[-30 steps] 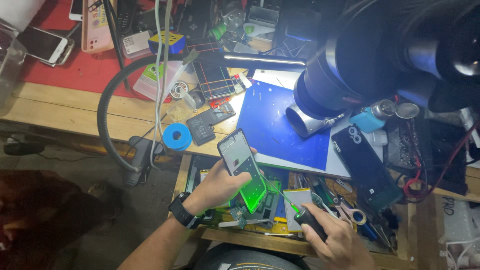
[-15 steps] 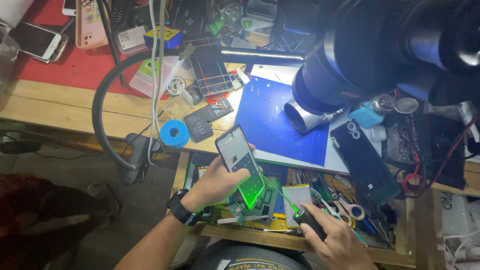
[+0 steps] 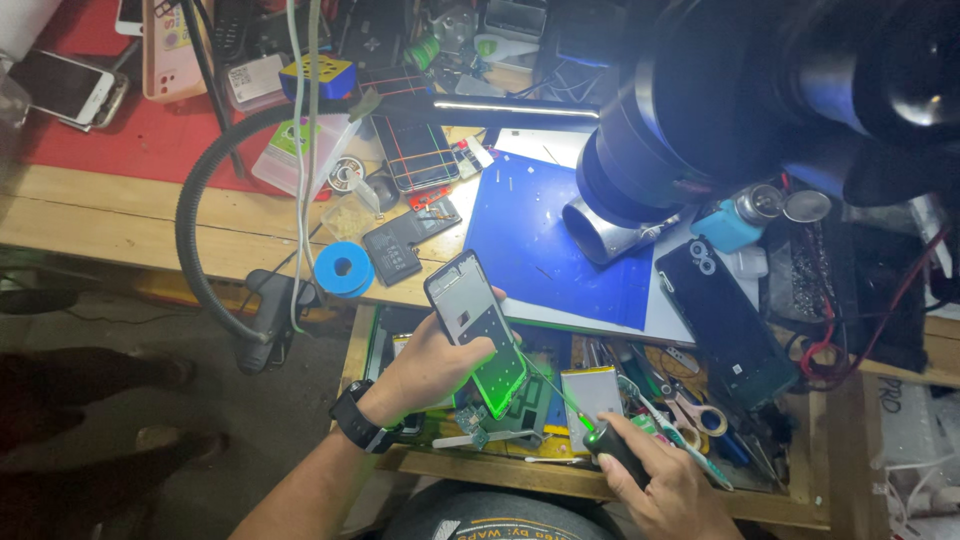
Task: The person removes a black film from a smartphone back panel, then uses a green laser pointer to inspect the internal components and adhesive areas of the device. The phone remains open on the workbench throughout the clip.
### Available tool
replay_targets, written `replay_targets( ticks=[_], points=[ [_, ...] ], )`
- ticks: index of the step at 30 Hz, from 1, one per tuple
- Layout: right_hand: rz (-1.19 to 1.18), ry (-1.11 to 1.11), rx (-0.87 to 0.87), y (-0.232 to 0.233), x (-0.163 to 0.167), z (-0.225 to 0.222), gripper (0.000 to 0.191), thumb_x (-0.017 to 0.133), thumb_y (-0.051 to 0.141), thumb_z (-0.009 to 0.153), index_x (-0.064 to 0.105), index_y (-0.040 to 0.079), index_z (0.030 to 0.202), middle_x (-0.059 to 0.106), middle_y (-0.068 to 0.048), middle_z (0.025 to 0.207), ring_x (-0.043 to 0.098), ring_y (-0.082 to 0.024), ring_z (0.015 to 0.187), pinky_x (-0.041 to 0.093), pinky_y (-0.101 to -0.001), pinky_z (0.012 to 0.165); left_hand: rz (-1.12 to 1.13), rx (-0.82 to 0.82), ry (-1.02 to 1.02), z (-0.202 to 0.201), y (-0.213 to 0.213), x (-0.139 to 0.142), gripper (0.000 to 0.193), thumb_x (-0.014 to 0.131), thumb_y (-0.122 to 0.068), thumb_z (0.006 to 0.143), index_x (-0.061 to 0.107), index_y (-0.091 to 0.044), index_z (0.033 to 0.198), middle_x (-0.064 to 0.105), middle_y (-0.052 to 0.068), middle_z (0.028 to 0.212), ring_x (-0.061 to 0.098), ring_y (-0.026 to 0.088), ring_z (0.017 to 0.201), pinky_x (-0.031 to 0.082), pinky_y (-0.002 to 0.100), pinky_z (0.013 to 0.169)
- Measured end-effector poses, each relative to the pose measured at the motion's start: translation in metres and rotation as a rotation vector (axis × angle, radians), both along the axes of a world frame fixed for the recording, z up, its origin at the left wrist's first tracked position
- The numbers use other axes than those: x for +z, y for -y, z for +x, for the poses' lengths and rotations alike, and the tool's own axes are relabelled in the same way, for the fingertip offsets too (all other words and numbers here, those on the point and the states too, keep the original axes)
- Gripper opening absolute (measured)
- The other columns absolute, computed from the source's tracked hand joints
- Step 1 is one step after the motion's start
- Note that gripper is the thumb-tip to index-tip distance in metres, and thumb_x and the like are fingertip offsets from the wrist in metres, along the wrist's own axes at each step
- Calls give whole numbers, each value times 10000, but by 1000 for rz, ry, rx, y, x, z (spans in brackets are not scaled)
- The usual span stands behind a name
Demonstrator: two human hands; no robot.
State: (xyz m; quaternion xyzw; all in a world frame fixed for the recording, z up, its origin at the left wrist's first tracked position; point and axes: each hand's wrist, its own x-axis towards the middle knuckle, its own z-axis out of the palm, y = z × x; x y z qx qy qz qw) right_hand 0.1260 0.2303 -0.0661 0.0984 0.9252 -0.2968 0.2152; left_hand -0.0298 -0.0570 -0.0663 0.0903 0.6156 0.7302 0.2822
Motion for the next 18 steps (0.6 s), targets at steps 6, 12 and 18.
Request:
replay_targets(
  ticks=[6, 12, 18],
  points=[
    [-45, -104, 32, 5, 0, -3, 576, 647, 333, 886, 591, 102, 1411, 727, -232, 1188, 725, -323, 1096, 545, -426, 930, 4, 12, 3, 0, -1, 1, 536, 570, -14, 831, 490, -27, 1361, 726, 123, 1104, 714, 191, 1058, 582, 330, 936],
    [-121, -136, 1, 17, 7, -19, 537, 649, 277, 872, 615, 85, 1372, 777, -205, 1045, 775, -287, 943, 591, -387, 822, -31, 31, 8, 0, -1, 1, 518, 582, -18, 833, 520, -36, 1346, 722, 103, 1091, 713, 178, 1038, 579, 314, 918],
    [-194, -301, 66, 32, 23, -41, 452, 659, 206, 861, 628, 30, 1276, 773, -215, 991, 787, -307, 882, 590, -373, 769, -78, 59, -19, 1, -2, 1, 490, 608, -26, 838, 553, -35, 1325, 720, 84, 1076, 697, 146, 1000, 569, 299, 891]
  ],
)
